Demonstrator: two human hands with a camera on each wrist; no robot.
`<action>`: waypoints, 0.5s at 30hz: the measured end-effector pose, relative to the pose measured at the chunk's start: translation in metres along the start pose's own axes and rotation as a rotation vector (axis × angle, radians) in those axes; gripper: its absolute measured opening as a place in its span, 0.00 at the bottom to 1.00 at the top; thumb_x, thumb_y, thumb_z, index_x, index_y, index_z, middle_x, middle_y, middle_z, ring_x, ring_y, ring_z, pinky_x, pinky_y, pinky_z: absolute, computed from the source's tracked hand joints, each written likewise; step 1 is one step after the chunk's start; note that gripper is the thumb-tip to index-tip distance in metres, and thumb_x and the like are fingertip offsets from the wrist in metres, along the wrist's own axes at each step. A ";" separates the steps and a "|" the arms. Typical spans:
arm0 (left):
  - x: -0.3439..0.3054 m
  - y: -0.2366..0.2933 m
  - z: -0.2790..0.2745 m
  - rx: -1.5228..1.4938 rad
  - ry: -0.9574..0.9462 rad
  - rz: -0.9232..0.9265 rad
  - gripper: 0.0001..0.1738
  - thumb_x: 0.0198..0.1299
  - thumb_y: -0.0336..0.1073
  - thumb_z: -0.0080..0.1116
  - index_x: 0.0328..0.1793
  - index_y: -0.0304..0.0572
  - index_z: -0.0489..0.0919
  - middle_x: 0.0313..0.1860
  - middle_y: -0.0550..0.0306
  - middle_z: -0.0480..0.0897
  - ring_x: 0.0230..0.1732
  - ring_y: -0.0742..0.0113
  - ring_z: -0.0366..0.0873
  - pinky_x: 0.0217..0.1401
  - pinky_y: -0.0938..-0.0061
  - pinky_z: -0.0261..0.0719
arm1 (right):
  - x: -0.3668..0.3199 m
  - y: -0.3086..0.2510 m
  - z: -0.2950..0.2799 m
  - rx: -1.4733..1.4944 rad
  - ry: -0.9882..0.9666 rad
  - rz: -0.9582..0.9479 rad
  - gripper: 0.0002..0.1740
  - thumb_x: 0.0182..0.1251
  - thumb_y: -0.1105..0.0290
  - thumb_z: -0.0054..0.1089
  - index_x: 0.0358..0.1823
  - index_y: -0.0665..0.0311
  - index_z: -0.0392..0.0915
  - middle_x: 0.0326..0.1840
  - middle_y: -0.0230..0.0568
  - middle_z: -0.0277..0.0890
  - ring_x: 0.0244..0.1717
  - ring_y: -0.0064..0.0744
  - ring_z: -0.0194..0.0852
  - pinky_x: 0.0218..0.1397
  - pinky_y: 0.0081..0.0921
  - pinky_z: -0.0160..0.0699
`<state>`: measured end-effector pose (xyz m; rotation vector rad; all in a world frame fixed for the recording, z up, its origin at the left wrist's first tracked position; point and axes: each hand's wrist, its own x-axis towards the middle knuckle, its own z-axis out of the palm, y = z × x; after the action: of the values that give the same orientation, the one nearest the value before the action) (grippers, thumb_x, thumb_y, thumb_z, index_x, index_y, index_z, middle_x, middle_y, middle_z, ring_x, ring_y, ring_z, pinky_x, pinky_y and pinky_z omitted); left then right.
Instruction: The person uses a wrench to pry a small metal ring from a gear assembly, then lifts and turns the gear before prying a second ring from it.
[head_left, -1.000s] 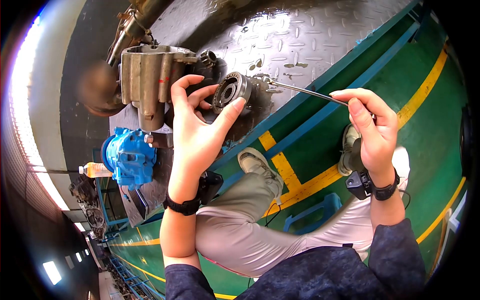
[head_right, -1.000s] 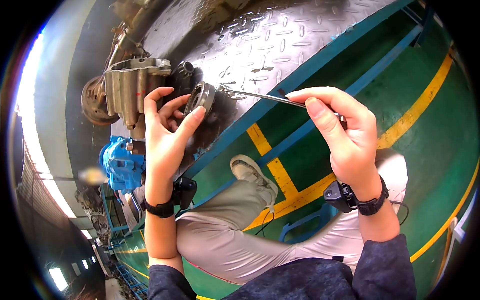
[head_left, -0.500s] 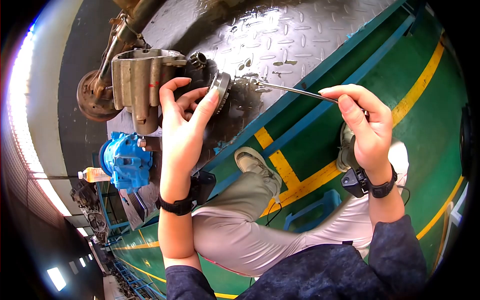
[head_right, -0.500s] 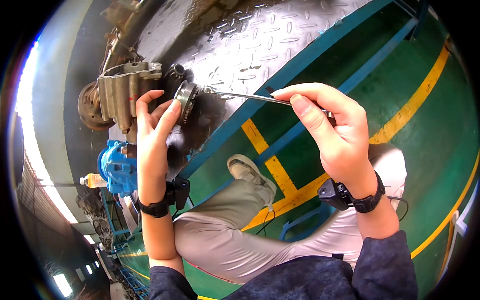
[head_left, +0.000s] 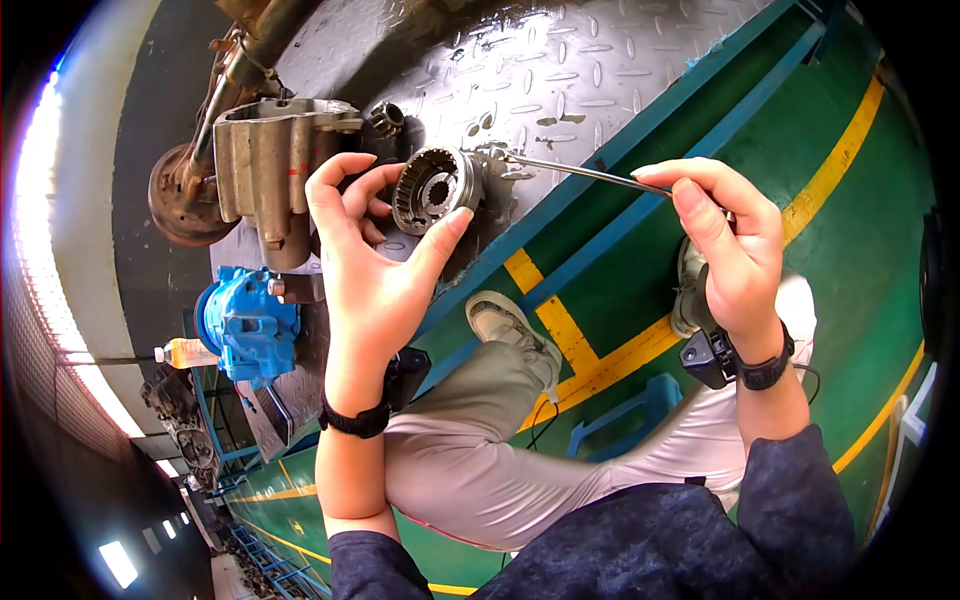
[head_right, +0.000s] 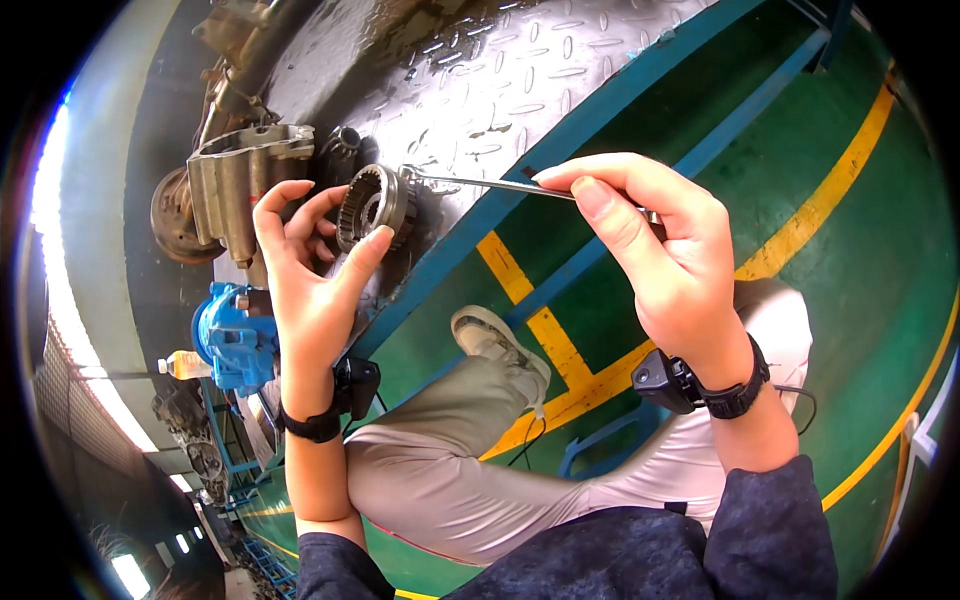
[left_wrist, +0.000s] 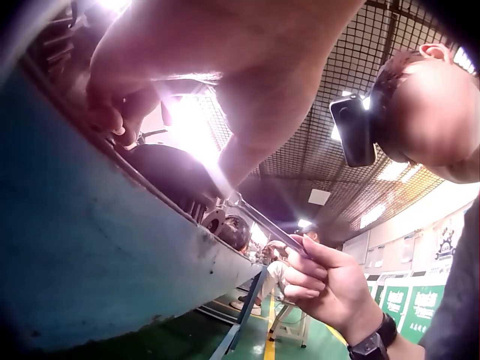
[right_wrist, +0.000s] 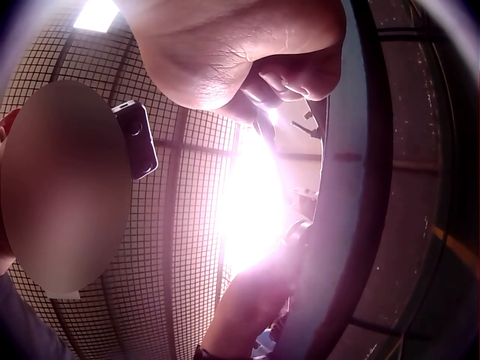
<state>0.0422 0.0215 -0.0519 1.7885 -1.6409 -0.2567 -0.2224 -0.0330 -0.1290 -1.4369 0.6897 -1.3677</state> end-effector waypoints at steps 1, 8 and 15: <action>0.000 0.000 0.000 0.001 0.005 -0.001 0.43 0.53 0.33 0.79 0.69 0.44 0.62 0.58 0.56 0.81 0.46 0.76 0.65 0.52 0.80 0.66 | 0.000 0.000 0.000 0.000 0.002 0.006 0.11 0.78 0.71 0.58 0.50 0.70 0.86 0.44 0.37 0.87 0.43 0.19 0.80 0.47 0.15 0.74; 0.000 0.004 -0.004 -0.147 0.096 -0.041 0.43 0.52 0.37 0.81 0.68 0.44 0.64 0.56 0.58 0.82 0.44 0.75 0.66 0.50 0.78 0.65 | 0.000 -0.001 -0.001 0.016 0.005 -0.005 0.11 0.78 0.71 0.58 0.50 0.70 0.86 0.44 0.35 0.87 0.42 0.18 0.78 0.46 0.15 0.73; 0.000 0.003 -0.005 -0.166 0.080 -0.061 0.43 0.51 0.38 0.81 0.68 0.43 0.63 0.55 0.59 0.82 0.46 0.74 0.67 0.51 0.77 0.66 | -0.002 -0.003 -0.002 0.018 0.002 0.022 0.12 0.78 0.71 0.57 0.50 0.70 0.86 0.44 0.36 0.87 0.42 0.17 0.78 0.46 0.15 0.72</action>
<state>0.0425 0.0235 -0.0465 1.7035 -1.4671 -0.3347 -0.2257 -0.0311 -0.1268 -1.4104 0.6911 -1.3548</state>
